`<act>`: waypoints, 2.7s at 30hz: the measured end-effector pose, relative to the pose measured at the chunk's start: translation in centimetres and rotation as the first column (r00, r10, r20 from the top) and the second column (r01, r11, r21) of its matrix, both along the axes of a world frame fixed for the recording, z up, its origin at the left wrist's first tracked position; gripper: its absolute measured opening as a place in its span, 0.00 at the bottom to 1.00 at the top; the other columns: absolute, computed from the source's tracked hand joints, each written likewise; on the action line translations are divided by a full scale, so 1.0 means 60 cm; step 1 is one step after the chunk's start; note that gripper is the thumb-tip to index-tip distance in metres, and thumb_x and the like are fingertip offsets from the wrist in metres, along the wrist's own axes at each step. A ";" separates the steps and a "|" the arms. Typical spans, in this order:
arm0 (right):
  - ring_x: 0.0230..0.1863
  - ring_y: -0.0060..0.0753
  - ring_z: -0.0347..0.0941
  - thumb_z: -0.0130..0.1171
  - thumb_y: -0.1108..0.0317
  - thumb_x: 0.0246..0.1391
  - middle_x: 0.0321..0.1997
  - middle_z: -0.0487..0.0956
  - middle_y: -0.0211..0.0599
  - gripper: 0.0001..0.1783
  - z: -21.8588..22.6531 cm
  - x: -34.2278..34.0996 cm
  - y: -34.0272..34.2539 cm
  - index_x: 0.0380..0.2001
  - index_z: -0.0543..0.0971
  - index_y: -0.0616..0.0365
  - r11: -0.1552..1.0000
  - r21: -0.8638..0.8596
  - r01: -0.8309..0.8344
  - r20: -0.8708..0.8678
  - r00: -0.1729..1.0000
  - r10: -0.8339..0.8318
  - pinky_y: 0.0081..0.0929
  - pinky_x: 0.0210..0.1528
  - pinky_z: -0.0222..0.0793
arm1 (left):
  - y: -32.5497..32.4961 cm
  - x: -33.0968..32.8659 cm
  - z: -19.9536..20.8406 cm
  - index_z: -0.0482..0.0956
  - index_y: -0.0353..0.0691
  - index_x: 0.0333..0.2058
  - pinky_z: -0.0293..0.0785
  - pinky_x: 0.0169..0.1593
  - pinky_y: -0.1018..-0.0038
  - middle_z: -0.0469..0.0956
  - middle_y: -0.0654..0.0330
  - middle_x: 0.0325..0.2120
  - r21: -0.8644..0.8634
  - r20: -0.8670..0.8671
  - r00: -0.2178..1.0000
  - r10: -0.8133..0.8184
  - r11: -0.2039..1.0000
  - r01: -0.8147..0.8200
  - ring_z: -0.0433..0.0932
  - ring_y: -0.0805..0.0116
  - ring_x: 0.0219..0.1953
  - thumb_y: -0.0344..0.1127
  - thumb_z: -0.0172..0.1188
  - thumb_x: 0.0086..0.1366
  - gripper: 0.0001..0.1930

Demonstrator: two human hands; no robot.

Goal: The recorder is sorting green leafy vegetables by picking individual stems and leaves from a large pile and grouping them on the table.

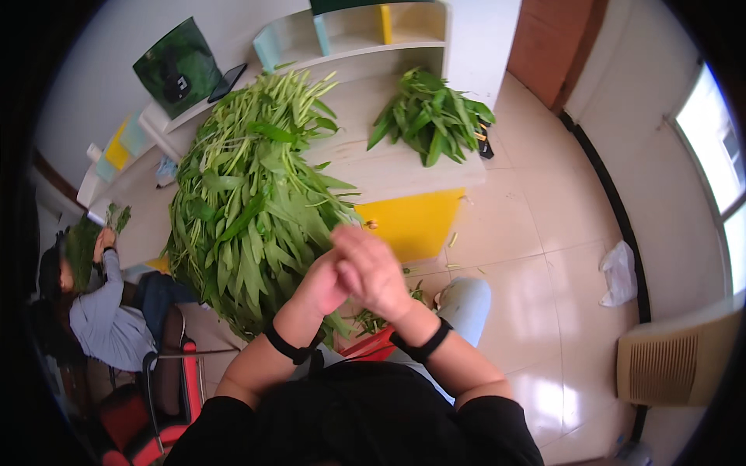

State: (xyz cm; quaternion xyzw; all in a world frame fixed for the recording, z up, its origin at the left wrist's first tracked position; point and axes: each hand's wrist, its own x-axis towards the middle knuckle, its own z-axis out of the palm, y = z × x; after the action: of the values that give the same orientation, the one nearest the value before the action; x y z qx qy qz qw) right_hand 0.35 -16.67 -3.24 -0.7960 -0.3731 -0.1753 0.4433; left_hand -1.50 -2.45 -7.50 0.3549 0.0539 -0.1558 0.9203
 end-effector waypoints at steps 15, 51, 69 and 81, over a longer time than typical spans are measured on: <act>0.46 0.49 0.71 0.52 0.69 0.55 0.45 0.75 0.49 0.13 -0.145 0.055 -0.025 0.44 0.75 0.60 0.981 -0.032 0.190 -0.256 0.948 -0.192 0.35 0.50 0.66 | 0.041 -0.062 0.173 0.64 0.39 0.57 0.64 0.57 0.69 0.67 0.54 0.57 0.490 0.203 0.956 -0.212 0.867 0.088 0.65 0.67 0.59 0.36 0.49 0.67 0.21; 0.28 0.18 0.70 0.48 0.73 0.61 0.24 0.75 0.29 0.08 -0.016 0.027 -0.002 0.37 0.76 0.64 0.916 0.365 0.169 -0.562 0.824 0.072 0.17 0.34 0.67 | 0.352 0.184 0.269 0.81 0.43 0.35 0.73 0.41 0.62 0.80 0.52 0.32 0.679 0.468 0.870 -0.155 -0.567 -0.466 0.78 0.52 0.36 0.37 0.56 0.59 0.09; 0.26 0.18 0.70 0.48 0.72 0.61 0.24 0.75 0.29 0.07 -0.020 0.016 -0.018 0.37 0.76 0.63 0.906 0.386 0.175 -0.544 0.836 0.070 0.17 0.32 0.68 | 0.435 0.136 0.264 0.81 0.43 0.29 0.72 0.39 0.64 0.77 0.57 0.30 0.686 0.428 0.894 -0.135 -0.595 -0.419 0.77 0.57 0.35 0.38 0.61 0.53 0.07; 0.24 0.19 0.70 0.49 0.72 0.60 0.20 0.74 0.29 0.07 -0.022 0.008 -0.014 0.36 0.76 0.63 0.917 0.365 0.160 -0.527 0.847 0.062 0.18 0.29 0.67 | 0.394 0.125 0.279 0.78 0.43 0.28 0.70 0.39 0.60 0.79 0.57 0.29 0.625 0.296 0.955 0.015 -0.759 -0.181 0.77 0.56 0.35 0.47 0.62 0.52 0.13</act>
State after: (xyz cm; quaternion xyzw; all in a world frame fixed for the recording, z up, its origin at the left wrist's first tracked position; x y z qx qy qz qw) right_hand 0.82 -17.53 -4.54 -0.7165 -0.1727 -0.0325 0.6751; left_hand 6.01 21.17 9.21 0.9744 0.1724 0.1438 0.0123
